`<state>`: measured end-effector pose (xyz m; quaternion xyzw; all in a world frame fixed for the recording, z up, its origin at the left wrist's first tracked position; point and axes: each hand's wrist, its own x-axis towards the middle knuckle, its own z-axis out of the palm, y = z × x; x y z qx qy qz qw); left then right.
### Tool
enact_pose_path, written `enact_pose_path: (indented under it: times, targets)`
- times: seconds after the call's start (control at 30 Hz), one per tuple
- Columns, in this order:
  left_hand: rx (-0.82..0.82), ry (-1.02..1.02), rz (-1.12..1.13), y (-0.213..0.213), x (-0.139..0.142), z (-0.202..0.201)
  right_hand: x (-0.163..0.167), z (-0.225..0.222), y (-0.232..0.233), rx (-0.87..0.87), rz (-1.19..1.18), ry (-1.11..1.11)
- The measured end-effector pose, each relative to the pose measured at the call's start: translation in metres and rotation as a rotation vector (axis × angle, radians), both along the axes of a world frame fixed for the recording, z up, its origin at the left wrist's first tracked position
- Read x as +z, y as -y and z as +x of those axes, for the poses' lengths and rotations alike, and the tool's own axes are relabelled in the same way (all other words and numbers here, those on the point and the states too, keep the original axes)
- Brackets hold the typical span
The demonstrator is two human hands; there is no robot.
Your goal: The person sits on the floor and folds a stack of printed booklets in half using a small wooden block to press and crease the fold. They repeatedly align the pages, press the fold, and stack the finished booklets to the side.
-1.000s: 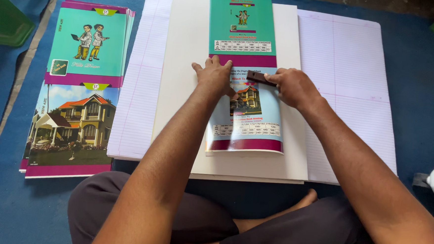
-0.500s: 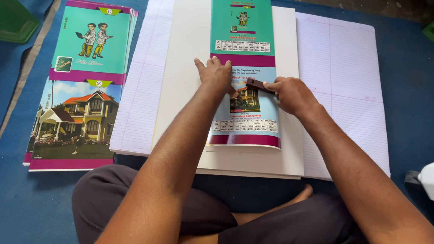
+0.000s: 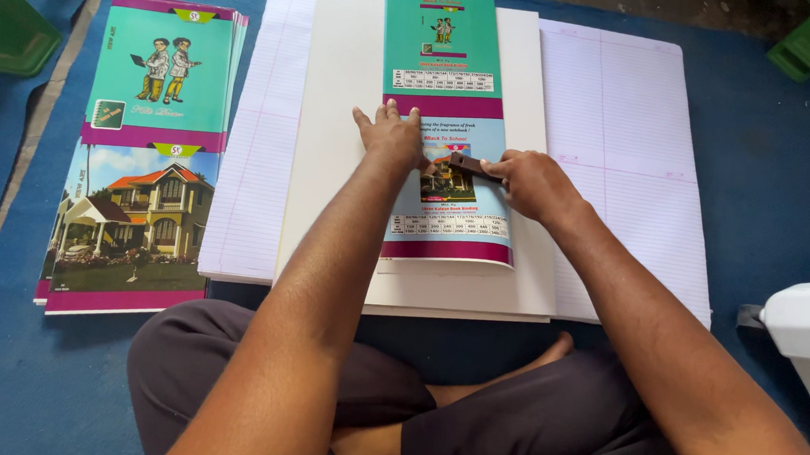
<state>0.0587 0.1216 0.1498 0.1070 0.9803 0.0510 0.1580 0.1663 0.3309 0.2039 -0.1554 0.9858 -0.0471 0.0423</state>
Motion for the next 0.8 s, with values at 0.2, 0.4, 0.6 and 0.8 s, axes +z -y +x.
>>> enact_pose_path:
  times: [0.2, 0.4, 0.6, 0.8]
  targets:
    - [0.002, 0.012, -0.002, -0.001, 0.001, 0.000, 0.004, 0.010, 0.003, -0.006, -0.017, 0.014]
    - [0.003, 0.015, -0.012, -0.002, 0.002, 0.000, 0.009, 0.027, 0.005, -0.010, -0.021, 0.024]
    - [0.017, 0.017, -0.006, -0.004, 0.001, -0.001, 0.005, 0.039, 0.003, 0.049, -0.036, -0.030]
    - [0.015, 0.013, 0.029, -0.003, 0.001, 0.001, 0.000, 0.055, 0.000, 0.082, -0.021, -0.045]
